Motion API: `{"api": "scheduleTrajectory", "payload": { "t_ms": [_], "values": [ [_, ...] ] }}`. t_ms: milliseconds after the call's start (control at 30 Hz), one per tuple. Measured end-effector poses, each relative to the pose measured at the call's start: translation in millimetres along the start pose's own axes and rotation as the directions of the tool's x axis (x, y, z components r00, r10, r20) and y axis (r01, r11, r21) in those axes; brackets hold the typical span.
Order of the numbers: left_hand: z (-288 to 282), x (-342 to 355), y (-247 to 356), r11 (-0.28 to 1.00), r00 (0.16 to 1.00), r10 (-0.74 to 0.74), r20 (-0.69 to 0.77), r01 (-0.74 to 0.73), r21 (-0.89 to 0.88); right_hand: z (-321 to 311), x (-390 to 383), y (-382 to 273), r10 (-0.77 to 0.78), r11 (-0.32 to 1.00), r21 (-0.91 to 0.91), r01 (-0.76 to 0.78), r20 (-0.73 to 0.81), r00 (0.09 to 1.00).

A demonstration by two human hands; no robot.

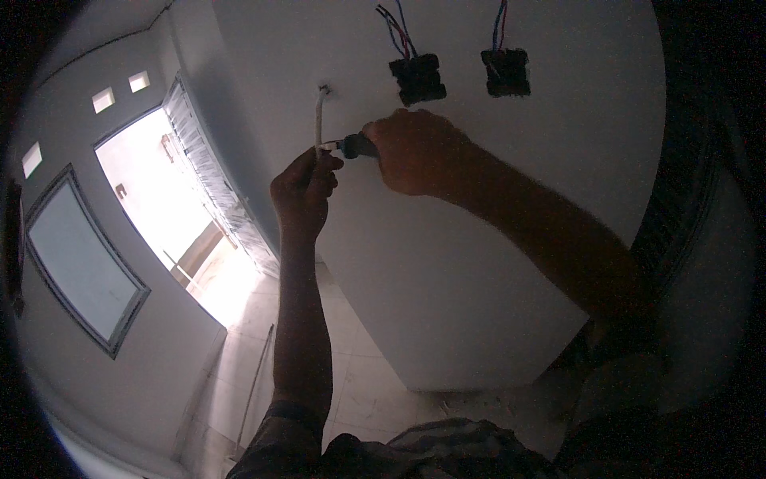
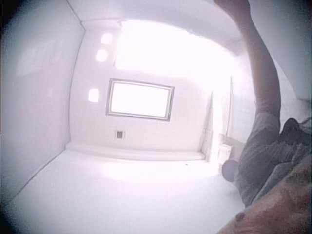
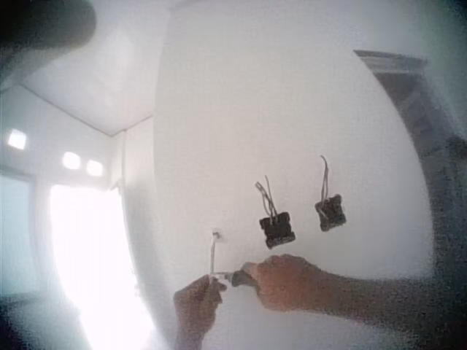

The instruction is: The person strips the insulation from electrical wires using a utility knife and pliers, then arranges the wires into wall-mounted junction boxes. The person handles multiple colored wires and secures them within the boxes.

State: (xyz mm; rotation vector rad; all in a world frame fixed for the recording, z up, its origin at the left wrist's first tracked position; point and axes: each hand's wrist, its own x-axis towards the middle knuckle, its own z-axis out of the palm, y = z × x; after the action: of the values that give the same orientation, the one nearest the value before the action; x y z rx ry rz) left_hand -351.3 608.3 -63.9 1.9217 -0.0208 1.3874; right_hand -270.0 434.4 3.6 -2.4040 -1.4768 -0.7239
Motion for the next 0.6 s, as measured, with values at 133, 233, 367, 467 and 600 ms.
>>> {"api": "scheduleTrajectory", "payload": {
  "t_ms": [133, 233, 367, 467, 600],
  "values": [
    [-2.7, 0.8, 0.6, 0.999, 1.0, -0.001, 0.011, 0.001, 0.041, 3.8, 3.4, 0.7, -0.013, 0.997, 0.073, 0.013, 0.007, 1.0],
    [-3.0, -0.1, 2.6, 0.998, 1.0, -0.02, 0.012, 0.019, 0.052, 5.1, 4.6, 2.1, -0.027, 0.995, 0.092, 0.025, 0.014, 1.0],
    [-6.7, 0.5, 2.0, 0.998, 0.999, 0.026, 0.048, -0.028, 0.051, 10.0, 11.2, 9.4, -0.041, 0.987, 0.158, 0.037, 0.023, 0.999],
    [-9.7, 1.4, 2.2, 0.997, 0.996, 0.032, 0.081, -0.037, 0.065, 17.4, 13.2, 13.0, -0.034, 0.988, 0.155, 0.028, 0.031, 0.999],
    [-13.4, 2.5, 3.0, 0.999, 0.995, -0.002, 0.097, -0.003, 0.045, 26.3, 8.0, 10.9, -0.013, 0.966, 0.259, 0.012, 0.002, 1.0]
  ]
}}
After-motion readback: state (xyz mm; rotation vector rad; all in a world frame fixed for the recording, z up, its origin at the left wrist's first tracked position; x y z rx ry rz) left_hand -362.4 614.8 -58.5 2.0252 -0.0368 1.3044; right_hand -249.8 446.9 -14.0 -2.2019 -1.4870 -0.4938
